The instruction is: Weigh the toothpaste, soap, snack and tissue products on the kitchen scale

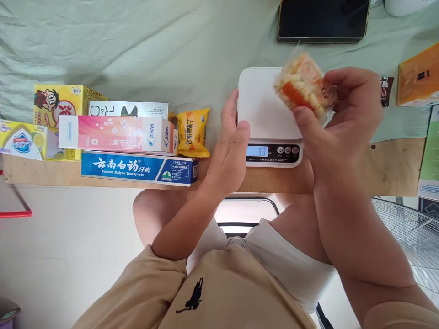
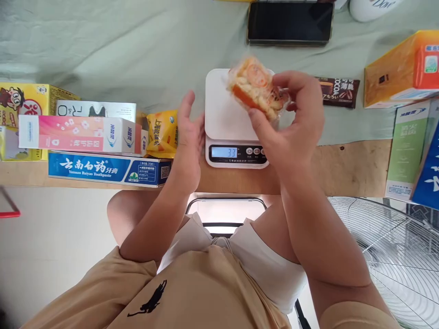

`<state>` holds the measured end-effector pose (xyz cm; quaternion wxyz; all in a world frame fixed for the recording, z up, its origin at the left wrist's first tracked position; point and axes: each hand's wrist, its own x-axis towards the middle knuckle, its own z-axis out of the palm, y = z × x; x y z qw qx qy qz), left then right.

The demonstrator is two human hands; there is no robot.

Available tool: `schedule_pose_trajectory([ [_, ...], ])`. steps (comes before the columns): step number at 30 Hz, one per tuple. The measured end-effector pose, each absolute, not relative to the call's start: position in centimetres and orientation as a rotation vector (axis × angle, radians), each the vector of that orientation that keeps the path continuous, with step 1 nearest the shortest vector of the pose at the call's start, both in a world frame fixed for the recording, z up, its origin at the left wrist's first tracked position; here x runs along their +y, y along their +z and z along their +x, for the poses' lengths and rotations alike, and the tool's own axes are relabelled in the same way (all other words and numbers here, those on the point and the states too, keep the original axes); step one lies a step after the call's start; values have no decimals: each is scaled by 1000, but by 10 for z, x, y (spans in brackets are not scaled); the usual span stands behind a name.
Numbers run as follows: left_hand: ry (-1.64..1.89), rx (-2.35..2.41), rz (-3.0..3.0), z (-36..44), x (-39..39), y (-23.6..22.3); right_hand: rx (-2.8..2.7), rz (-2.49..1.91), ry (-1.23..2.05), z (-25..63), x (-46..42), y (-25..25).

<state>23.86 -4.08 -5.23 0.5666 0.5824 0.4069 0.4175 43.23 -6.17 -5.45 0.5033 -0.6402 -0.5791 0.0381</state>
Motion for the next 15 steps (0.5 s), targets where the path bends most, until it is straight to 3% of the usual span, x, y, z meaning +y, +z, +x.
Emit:
schedule_pose_trajectory([
  [4,1032,892,1220,237,-44,-38,-1360,-1484,47,427,-61,-50],
  [11,1447,943,1243,192,-52,24,-1577,-1527,76,366,-66,-30],
  [15,1670,793,1176,172,-43,26,-1731,-1822,158,320,-63,-22],
])
